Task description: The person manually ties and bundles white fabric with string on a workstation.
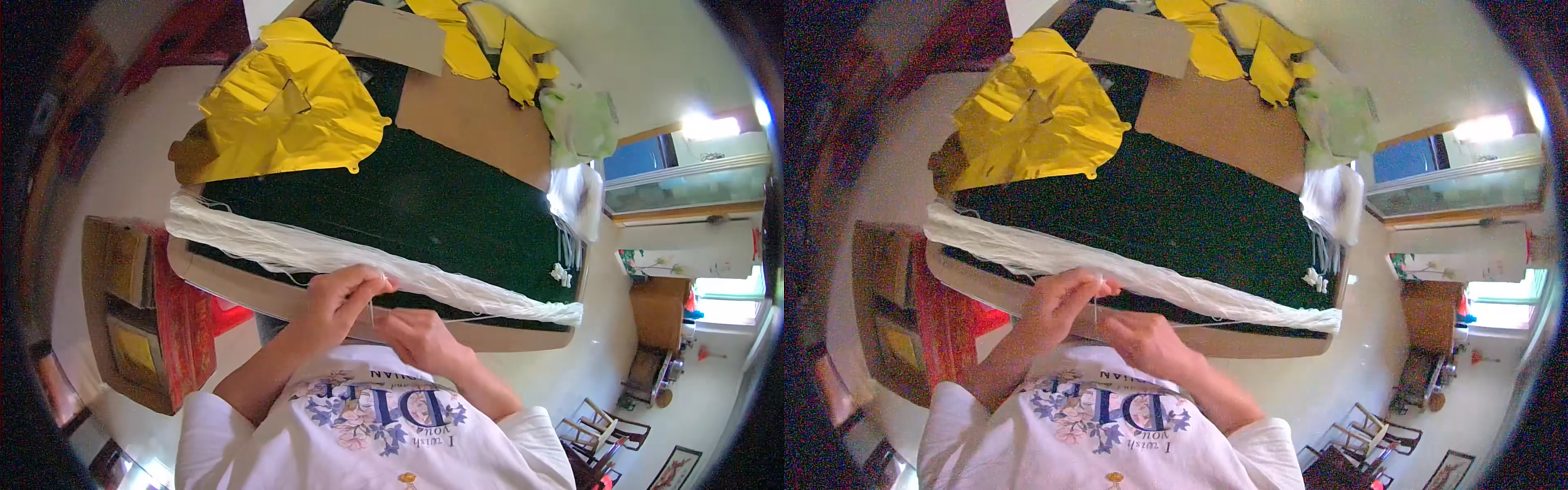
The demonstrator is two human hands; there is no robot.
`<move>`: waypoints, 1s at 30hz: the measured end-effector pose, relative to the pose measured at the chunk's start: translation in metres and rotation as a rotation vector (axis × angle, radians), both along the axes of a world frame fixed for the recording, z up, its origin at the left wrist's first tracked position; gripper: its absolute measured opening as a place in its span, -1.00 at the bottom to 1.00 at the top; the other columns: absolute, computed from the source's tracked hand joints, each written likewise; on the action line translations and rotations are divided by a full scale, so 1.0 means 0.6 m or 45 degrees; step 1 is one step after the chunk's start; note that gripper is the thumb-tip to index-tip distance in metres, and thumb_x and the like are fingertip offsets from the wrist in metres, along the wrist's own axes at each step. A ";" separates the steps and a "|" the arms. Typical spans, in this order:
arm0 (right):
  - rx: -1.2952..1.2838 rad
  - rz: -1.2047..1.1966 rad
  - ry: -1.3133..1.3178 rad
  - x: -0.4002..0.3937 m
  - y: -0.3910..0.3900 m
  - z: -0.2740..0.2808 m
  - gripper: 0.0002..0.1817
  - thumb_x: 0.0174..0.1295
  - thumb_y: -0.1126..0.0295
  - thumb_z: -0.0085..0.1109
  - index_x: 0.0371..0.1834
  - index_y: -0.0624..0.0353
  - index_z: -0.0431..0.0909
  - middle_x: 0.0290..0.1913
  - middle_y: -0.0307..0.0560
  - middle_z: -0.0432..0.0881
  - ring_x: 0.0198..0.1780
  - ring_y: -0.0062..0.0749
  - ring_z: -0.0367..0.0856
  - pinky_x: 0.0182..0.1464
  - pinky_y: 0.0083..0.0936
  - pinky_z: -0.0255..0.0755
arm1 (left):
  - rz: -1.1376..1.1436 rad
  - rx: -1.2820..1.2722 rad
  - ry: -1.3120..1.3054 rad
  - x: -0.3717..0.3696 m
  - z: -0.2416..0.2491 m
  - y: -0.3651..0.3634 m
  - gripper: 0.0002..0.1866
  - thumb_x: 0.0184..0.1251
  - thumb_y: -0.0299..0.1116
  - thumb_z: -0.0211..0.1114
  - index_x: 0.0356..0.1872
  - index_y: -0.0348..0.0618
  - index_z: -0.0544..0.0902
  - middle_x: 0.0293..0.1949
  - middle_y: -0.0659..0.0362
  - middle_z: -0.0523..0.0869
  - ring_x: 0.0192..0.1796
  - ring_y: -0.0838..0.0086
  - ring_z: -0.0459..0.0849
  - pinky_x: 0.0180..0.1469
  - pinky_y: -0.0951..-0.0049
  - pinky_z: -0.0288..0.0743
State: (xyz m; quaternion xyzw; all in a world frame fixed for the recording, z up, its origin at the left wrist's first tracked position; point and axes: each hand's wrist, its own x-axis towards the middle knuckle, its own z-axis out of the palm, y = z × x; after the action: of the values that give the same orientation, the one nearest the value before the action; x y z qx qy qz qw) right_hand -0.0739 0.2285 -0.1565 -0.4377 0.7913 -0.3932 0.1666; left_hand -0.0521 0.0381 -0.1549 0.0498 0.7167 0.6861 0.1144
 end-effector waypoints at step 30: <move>-0.061 -0.376 -0.547 -0.002 0.029 -0.026 -0.84 0.02 0.59 0.14 -0.29 0.20 0.51 -0.43 0.04 0.56 -0.37 -0.32 0.61 -0.36 -0.44 0.42 | -0.103 0.318 0.084 0.006 0.001 0.012 -0.85 0.32 -0.41 0.12 -0.22 -0.27 0.57 -0.32 0.08 0.68 -0.25 0.35 0.67 -0.23 0.44 0.50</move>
State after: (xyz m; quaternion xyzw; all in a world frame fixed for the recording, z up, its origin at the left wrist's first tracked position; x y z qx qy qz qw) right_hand -0.0752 0.2460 -0.1719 -0.2278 0.7834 -0.5159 0.2612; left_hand -0.0485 0.0450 -0.1543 0.1150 0.6266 0.7627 0.1114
